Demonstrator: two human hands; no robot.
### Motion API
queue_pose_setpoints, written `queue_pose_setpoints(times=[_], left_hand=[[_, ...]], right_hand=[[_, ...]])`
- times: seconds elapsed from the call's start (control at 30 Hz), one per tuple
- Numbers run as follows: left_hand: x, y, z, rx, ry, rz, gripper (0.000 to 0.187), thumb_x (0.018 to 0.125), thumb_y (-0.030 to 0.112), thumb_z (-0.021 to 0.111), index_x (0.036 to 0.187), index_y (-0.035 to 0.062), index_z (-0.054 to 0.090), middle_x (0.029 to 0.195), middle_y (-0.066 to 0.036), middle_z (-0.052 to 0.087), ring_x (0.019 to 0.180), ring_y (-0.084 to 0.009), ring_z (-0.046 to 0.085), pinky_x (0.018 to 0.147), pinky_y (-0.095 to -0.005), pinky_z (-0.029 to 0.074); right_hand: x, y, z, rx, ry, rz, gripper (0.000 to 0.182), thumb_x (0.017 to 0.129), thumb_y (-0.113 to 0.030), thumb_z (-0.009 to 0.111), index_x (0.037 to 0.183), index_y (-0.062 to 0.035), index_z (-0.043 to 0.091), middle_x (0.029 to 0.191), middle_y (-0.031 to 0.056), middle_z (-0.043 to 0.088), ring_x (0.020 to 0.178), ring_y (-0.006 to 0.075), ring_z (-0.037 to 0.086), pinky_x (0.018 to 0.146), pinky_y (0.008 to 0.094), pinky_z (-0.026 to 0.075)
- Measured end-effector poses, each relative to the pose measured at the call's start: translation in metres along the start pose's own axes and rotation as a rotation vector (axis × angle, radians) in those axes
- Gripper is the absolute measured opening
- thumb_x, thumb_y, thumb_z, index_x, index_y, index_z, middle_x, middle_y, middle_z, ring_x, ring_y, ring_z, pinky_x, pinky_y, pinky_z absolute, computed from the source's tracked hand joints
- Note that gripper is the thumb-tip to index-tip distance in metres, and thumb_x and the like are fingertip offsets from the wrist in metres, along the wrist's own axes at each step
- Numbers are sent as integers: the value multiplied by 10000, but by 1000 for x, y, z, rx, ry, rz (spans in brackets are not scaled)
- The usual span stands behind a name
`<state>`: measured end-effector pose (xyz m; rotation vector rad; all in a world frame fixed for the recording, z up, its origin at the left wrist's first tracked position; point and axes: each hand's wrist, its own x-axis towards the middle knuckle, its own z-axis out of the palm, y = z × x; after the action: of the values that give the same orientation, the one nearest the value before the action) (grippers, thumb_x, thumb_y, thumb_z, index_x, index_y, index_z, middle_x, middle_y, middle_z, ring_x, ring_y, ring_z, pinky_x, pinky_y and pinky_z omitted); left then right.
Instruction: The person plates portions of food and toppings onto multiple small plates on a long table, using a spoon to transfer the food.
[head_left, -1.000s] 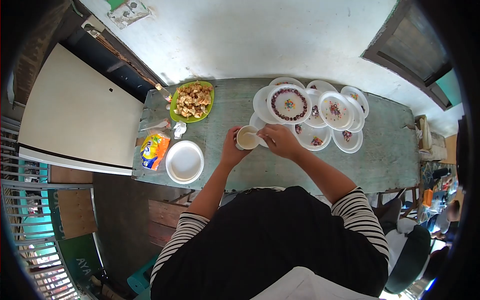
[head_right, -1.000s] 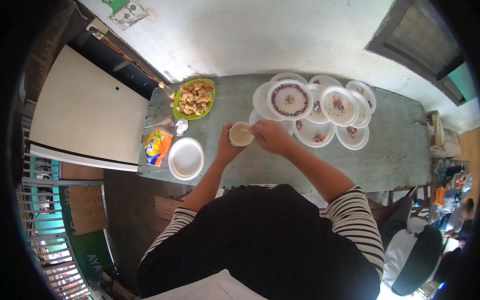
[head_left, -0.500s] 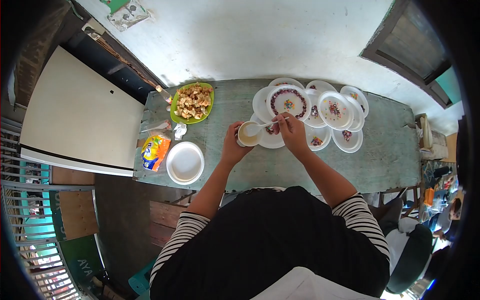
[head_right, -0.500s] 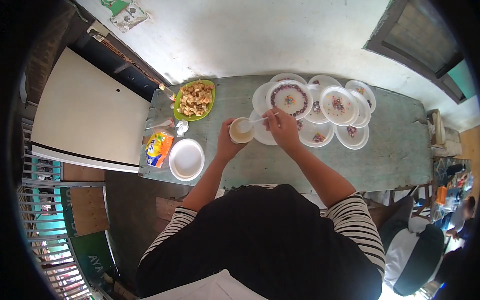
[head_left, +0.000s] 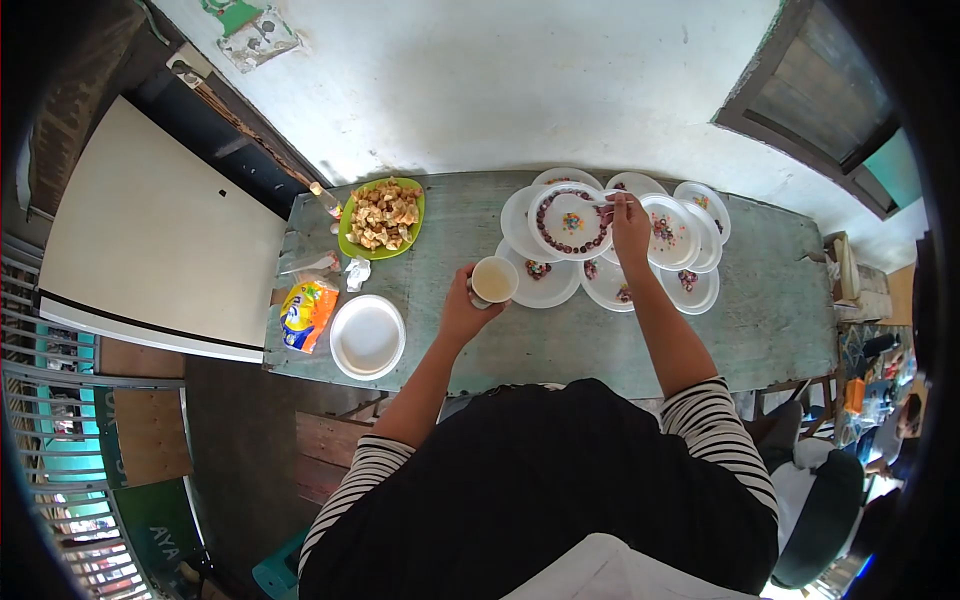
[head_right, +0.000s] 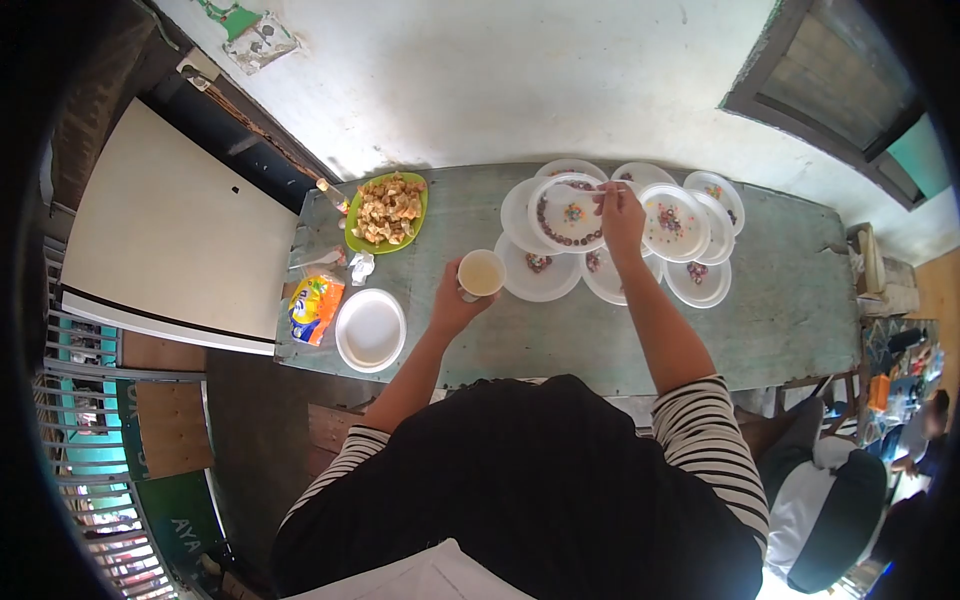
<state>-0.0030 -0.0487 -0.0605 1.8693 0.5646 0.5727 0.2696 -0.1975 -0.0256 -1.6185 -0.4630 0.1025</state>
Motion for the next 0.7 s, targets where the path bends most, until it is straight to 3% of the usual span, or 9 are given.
queue_pose_setpoints(times=[0.13,0.27,0.33,0.7], left_hand=[[-4,-2,0,-39,-30,-41,727,645,249,837,1201,47,414,1134,-138,575,1053,-258,587,871,-376,472],[-3,0,-6,-11,-94,-91,732,679,169,815,1259,58,382,1236,-110,491,1158,-225,515,930,-409,484],[-3,0,-7,-39,-105,-99,734,679,168,815,1261,59,382,1237,-107,494,1158,-222,515,932,-410,481],[-4,-6,-4,-35,-41,-49,718,658,226,832,1211,46,409,1131,-126,574,1061,-247,580,883,-370,469]], right_hand=[[16,6,-10,-311,95,-124,226,926,-197,481,914,-28,630,702,107,663,605,181,648,569,301,494],[29,11,-14,-355,100,-199,264,950,-230,477,935,-20,637,713,98,663,595,153,632,564,293,490],[34,12,-13,-382,118,-188,223,912,-193,480,910,-31,634,726,131,669,622,244,658,603,345,503],[41,13,-12,-463,86,-243,193,898,-179,511,898,-28,631,730,142,662,683,294,659,630,372,500]])
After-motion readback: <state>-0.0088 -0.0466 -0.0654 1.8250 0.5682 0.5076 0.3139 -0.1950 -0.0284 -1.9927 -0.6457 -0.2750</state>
